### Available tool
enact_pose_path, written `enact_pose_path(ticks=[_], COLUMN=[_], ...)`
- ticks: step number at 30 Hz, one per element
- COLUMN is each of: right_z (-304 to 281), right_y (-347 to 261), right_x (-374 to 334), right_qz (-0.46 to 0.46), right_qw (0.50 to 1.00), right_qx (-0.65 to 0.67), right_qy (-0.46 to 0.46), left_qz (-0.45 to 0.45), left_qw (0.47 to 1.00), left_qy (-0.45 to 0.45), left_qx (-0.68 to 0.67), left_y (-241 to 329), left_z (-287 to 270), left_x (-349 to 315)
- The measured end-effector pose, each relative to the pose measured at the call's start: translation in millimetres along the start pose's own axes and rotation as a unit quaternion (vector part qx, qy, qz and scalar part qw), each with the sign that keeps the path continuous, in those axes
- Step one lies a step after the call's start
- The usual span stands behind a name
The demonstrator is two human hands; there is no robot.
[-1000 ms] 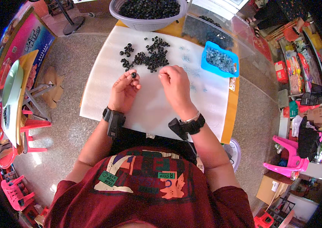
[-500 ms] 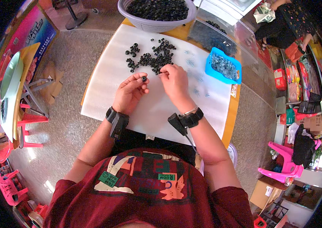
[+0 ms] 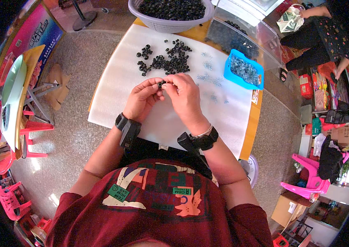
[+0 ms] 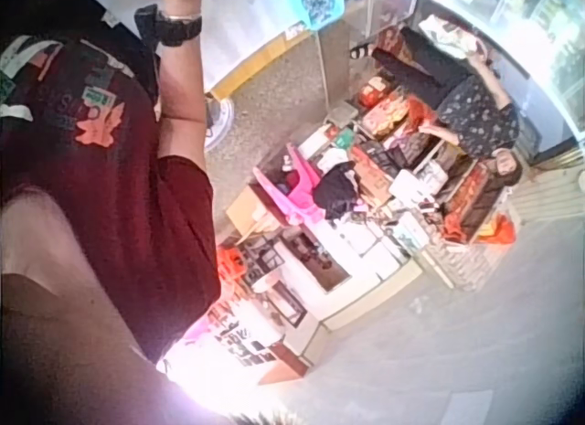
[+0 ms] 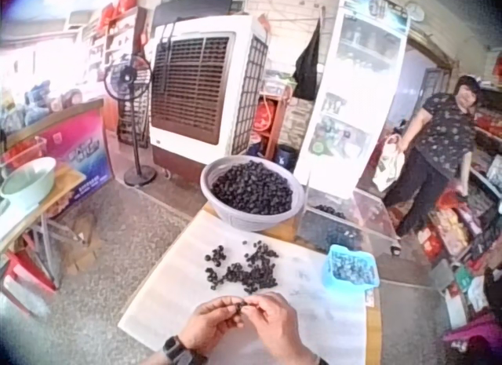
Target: Assembling small metal or plastic pins into black plastic rings on a workshop table.
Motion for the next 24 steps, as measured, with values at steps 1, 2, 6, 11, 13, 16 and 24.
enact_pose_path(ticks=[1,2,6,11,13,16,24], right_z=[-1,-2,-1,-6,-8,-7,-5], right_y=[0,0,-1,-15,-17,-16,-4], right_x=[0,0,-2,1,1,-2,-1], right_qz=[0.0,0.0,-0.005,-0.035,-0.009,0.064,0.066], right_qw=[1.0,1.0,1.0,0.999,0.999,0.993,0.99], right_qx=[0.007,0.014,0.013,0.006,0.028,0.101,0.126], right_qy=[-0.001,-0.003,0.008,-0.026,-0.02,0.013,0.004], left_qz=[0.0,0.0,-0.005,-0.013,-0.011,-0.006,-0.005], left_qw=[1.0,1.0,1.0,1.0,1.0,1.0,1.0], left_qy=[-0.003,-0.006,-0.012,-0.014,-0.012,0.0,-0.006], left_qx=[0.002,0.004,0.003,0.014,0.023,0.023,0.024], left_y=[0,0,0,0,0,1,-1], left_z=[0,-1,-1,-3,-2,0,-3], left_x=[0,0,0,0,0,-1,0])
Point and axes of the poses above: each hand's wrist, its own x-axis towards the middle knuckle, its own z-axis out of the palm, y = z × x, the point moved 2 cm from there along x, towards the middle knuckle, and after that the axes turned 10 degrees about -z, right-handed, at the moved point
